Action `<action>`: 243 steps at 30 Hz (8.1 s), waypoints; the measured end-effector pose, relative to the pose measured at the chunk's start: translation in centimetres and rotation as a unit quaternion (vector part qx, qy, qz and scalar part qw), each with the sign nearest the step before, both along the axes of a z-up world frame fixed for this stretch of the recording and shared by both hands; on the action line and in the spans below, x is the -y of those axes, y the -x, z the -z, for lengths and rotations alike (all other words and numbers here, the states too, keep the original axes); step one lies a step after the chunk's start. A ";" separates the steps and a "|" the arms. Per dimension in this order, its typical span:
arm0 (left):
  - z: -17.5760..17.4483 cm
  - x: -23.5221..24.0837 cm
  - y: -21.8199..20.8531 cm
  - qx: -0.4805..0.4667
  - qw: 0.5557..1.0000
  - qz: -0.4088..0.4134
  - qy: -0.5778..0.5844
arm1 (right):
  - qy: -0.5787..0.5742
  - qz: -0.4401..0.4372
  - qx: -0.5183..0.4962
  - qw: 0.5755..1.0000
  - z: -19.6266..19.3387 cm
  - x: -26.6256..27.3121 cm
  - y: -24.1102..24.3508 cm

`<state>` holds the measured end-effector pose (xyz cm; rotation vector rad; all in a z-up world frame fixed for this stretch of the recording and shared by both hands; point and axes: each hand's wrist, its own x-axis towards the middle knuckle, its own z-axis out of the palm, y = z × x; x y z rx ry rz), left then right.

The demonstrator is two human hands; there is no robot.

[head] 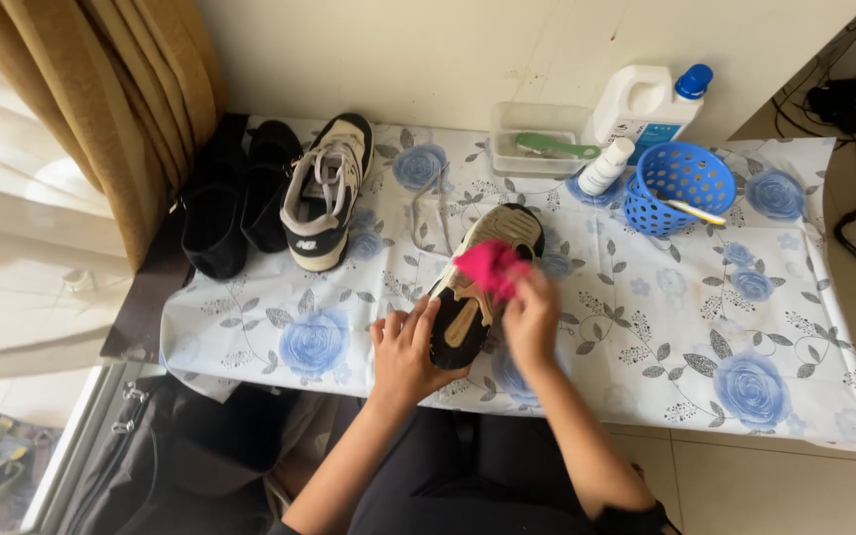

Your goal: The person scrubs the sole of a sneaker with a toothbrush and then wipes the entire shoe with a pink cloth. They rotate the shoe to clean different sides, including the upper, laces, and sole, using the cloth to remove residue.

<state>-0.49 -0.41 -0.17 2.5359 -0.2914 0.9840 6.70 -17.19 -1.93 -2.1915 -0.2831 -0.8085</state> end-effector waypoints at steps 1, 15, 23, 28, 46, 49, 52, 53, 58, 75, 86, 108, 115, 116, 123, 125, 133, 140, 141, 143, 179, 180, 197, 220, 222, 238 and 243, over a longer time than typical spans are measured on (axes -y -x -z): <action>0.1 0.0 0.1 -0.005 1.000 -0.004 0.004 | 0.004 -0.004 -0.005 1.000 1.5 1.4 -2.6; -3.0 -1.4 -1.5 -0.017 0.991 -0.009 0.136 | -0.101 0.023 0.068 0.992 -1.7 -3.5 3.3; -4.1 -1.6 -2.4 -0.115 0.935 -0.064 0.328 | -0.131 0.100 -0.057 0.985 7.3 6.2 -9.1; 1.0 -4.2 -3.6 -0.292 0.801 -0.073 0.518 | -0.257 0.082 -0.101 0.958 0.0 7.7 -4.5; -5.3 1.5 -1.3 -0.236 0.971 -0.018 -0.022 | 0.094 0.004 0.152 0.984 -2.8 -1.5 -2.6; -2.1 1.9 -1.7 -0.158 0.983 -0.049 -0.076 | 0.153 -0.119 0.099 0.976 -3.7 -2.6 -1.1; -3.9 1.7 -1.2 -0.172 0.984 -0.030 -0.045 | 0.178 -0.016 0.069 0.981 -3.5 1.1 -3.3; -3.8 1.7 -1.3 -0.174 0.983 -0.028 -0.050 | 0.111 0.054 0.046 0.991 -3.6 2.8 -4.5; -3.4 1.7 -1.5 -0.167 0.983 -0.028 -0.074 | -0.097 0.125 -0.009 0.987 3.1 6.8 -8.1; -1.4 2.5 -1.0 -0.058 0.993 -0.021 -0.099 | -0.043 -0.011 0.094 0.995 -2.6 4.2 -4.7; -0.8 2.3 -1.6 -0.055 0.991 -0.042 -0.111 | -0.564 0.056 -0.300 0.768 3.9 4.7 -4.3; -4.8 1.7 -6.1 -0.482 0.865 0.048 0.132 | 0.076 -0.032 0.067 0.994 -5.6 -0.1 1.5; -4.1 0.3 -4.0 -0.368 0.869 0.086 0.320 | 0.292 0.064 -0.161 0.941 -2.7 -4.4 2.2; -3.2 0.5 -4.3 -0.355 0.879 0.096 0.303 | 0.279 0.005 -0.179 0.943 -1.7 -4.1 2.0; -2.9 1.1 -4.5 -0.286 0.898 0.185 0.277 | -0.186 -0.278 -0.326 0.884 -6.9 -0.5 3.0; -2.3 1.4 -4.9 -0.280 0.895 0.215 0.273 | -0.238 -0.305 -0.322 0.864 -7.6 -0.1 2.9; -4.4 2.1 -4.8 -0.129 0.965 0.162 0.160 | -0.375 -0.252 -0.262 0.853 -6.1 0.3 3.5; -5.0 1.7 -3.1 -0.117 0.978 0.115 0.128 | -0.276 -0.121 -0.177 0.937 -6.3 4.8 2.1; -6.1 1.3 -2.2 -0.157 0.979 0.084 0.098 | -0.174 -0.072 -0.131 0.973 -5.9 6.1 1.4; -7.7 2.1 -0.3 -0.178 0.978 0.081 0.070 | -0.093 -0.099 -0.112 0.984 -5.2 6.7 -0.1; -1.8 2.7 3.1 -0.073 0.994 0.046 0.069 | -0.058 0.045 0.008 0.997 3.3 3.9 2.0; -1.7 2.5 3.1 -0.081 0.993 0.053 0.071 | -0.059 0.087 0.005 0.995 4.0 4.5 0.2; -3.5 -1.1 3.5 -0.150 0.938 0.057 0.308 | 0.171 -0.158 0.186 0.954 2.6 2.0 13.1; 1.3 6.3 4.0 0.018 0.999 -0.043 -0.019 | 0.211 -0.364 0.063 0.905 -10.4 -0.5 0.1; 1.1 6.7 4.1 0.044 0.995 -0.079 -0.035 | 0.414 -0.351 -0.156 0.825 -10.5 -1.8 -1.1; -0.2 5.9 3.9 0.084 0.991 -0.098 -0.032 | 0.350 -0.484 -0.274 0.754 -11.5 -4.4 -4.2; -0.5 5.2 3.9 0.050 0.994 -0.089 -0.037 | 0.538 -0.185 -0.233 0.789 -3.1 -1.7 -13.8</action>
